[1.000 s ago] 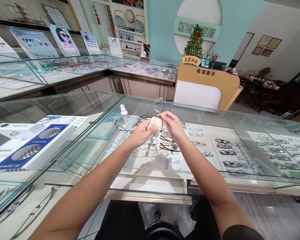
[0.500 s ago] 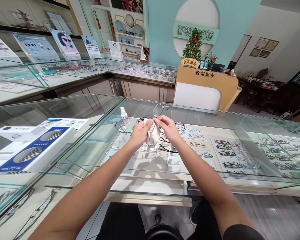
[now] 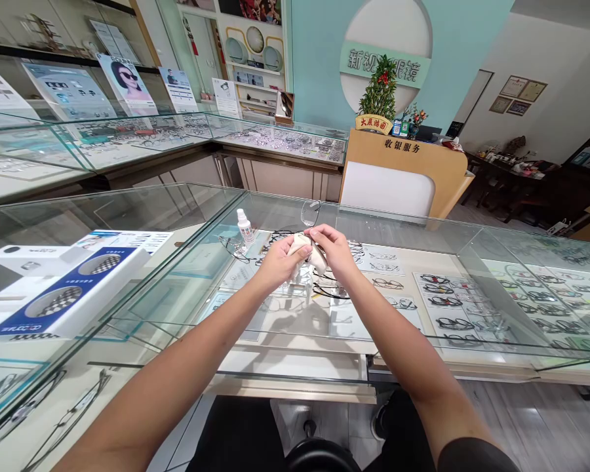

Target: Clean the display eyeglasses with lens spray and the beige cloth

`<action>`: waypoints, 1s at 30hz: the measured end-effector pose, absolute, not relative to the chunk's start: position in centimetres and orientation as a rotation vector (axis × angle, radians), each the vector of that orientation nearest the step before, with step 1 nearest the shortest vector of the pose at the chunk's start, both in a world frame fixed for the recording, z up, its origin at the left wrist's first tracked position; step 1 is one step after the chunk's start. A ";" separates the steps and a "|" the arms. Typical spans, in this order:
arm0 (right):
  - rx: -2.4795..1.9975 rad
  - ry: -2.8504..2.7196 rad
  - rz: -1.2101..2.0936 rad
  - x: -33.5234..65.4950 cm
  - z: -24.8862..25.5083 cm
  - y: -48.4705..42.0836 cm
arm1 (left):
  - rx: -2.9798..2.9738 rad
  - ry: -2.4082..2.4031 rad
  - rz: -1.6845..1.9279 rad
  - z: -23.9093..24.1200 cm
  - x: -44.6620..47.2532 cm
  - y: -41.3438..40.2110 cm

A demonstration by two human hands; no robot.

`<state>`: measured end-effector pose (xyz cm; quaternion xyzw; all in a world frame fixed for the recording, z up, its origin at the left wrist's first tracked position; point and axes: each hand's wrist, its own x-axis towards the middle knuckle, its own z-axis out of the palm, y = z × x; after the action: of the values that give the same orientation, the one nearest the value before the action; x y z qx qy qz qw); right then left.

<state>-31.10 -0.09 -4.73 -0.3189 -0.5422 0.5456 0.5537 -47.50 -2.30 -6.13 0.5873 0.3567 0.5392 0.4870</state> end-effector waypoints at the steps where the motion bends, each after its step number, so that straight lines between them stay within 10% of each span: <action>1: -0.746 -1.303 1.273 -31.3 -4.8 -0.2 | 1.403 0.890 1.355 -6.3 -47.4 -2.2; 30: -0.681 -1.302 1.362 -31.3 -3.6 -1.5 | 1.347 0.888 1.380 -5.7 -46.8 -3.4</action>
<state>-31.26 -1.52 -3.61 -0.2863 -0.5475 0.5728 0.5387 -46.84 -3.41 -5.72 0.5538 0.3653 0.5676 0.4875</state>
